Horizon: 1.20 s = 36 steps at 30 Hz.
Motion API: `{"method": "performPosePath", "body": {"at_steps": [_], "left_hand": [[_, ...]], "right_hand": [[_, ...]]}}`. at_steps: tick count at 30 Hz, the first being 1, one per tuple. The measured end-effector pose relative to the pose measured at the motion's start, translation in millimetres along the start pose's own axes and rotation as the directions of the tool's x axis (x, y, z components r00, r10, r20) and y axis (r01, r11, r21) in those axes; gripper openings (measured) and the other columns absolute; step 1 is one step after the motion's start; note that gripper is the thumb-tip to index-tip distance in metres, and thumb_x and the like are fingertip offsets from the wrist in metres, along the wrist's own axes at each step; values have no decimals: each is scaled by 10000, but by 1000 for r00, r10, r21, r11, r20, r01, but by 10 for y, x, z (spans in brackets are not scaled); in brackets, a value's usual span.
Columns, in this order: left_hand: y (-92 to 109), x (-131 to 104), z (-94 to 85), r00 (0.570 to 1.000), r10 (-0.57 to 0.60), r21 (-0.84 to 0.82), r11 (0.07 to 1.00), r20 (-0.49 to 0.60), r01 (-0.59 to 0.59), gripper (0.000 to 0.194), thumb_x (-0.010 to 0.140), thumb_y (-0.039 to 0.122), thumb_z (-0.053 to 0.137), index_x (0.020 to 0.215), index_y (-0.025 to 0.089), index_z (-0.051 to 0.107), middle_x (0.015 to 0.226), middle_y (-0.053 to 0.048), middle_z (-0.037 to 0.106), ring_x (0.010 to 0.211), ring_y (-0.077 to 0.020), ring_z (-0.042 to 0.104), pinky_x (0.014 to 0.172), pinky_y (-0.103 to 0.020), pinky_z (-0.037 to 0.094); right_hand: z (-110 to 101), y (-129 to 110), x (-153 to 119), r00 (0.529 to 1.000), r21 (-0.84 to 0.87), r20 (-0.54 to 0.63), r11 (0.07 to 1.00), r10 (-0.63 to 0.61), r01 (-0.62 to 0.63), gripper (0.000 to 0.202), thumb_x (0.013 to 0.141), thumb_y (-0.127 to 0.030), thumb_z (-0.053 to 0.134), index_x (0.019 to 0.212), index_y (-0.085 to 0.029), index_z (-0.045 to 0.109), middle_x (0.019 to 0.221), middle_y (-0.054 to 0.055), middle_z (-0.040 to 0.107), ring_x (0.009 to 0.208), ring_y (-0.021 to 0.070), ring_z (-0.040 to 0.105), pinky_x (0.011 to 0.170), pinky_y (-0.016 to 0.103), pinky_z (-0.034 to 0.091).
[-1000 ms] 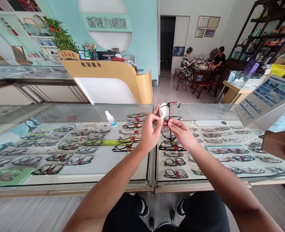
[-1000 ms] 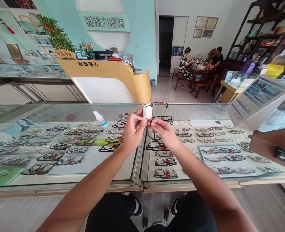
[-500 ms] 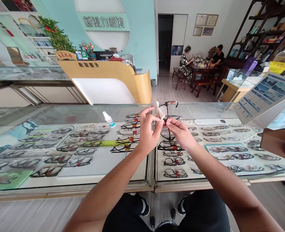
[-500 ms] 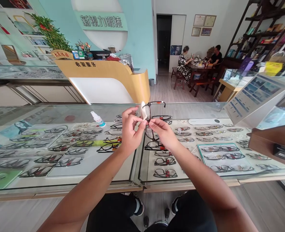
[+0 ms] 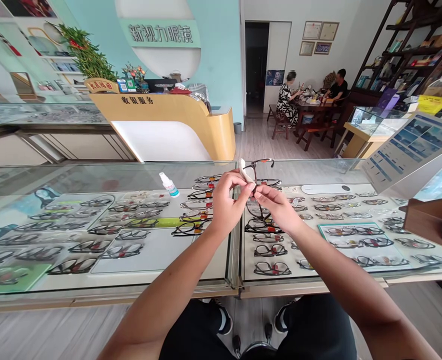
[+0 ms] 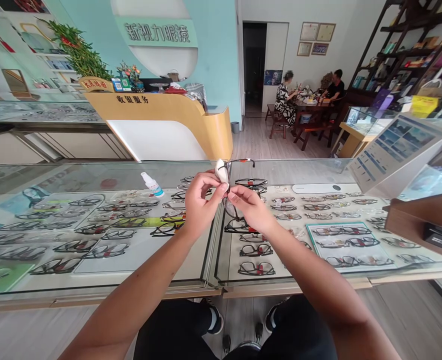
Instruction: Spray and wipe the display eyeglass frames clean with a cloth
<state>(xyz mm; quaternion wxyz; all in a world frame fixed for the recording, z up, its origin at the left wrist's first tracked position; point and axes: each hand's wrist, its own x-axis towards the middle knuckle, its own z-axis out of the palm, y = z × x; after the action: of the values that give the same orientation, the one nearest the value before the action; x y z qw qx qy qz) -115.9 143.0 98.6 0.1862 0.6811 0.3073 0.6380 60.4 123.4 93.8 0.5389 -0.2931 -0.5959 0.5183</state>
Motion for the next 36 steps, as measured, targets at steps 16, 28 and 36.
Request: {"method": "performPosePath", "body": {"at_steps": [16, 28, 36], "left_hand": [[-12, 156, -116, 807, -421, -415, 702, 414, 579, 580, 782, 588, 1053, 1092, 162, 810, 940, -74, 837, 718, -166, 725, 646, -294, 629], [73, 191, -149, 790, -417, -441, 665, 449, 602, 579, 734, 482, 1097, 1104, 147, 803, 1042, -116, 873, 699, -162, 728, 622, -298, 632], [57, 183, -168, 808, -428, -403, 709, 406, 578, 667, 701, 470, 1113, 1167, 173, 738, 872, -29, 825, 619, -170, 735, 572, -284, 618]], "right_hand": [[-79, 98, -9, 991, 140, 111, 986, 77, -92, 524, 888, -733, 946, 1055, -245, 855, 1066, 53, 804, 1031, 229, 703, 1015, 379, 561], [-27, 54, -23, 981, 279, 119, 943, 156, -184, 471, 796, -643, 1044, 979, -241, 880, 1016, 56, 826, 971, 213, 717, 867, 342, 539], [-37, 16, -36, 977, 276, 114, 939, 181, -207, 449, 789, -637, 1047, 928, -250, 866, 963, 39, 793, 933, 211, 685, 912, 363, 535]]}}
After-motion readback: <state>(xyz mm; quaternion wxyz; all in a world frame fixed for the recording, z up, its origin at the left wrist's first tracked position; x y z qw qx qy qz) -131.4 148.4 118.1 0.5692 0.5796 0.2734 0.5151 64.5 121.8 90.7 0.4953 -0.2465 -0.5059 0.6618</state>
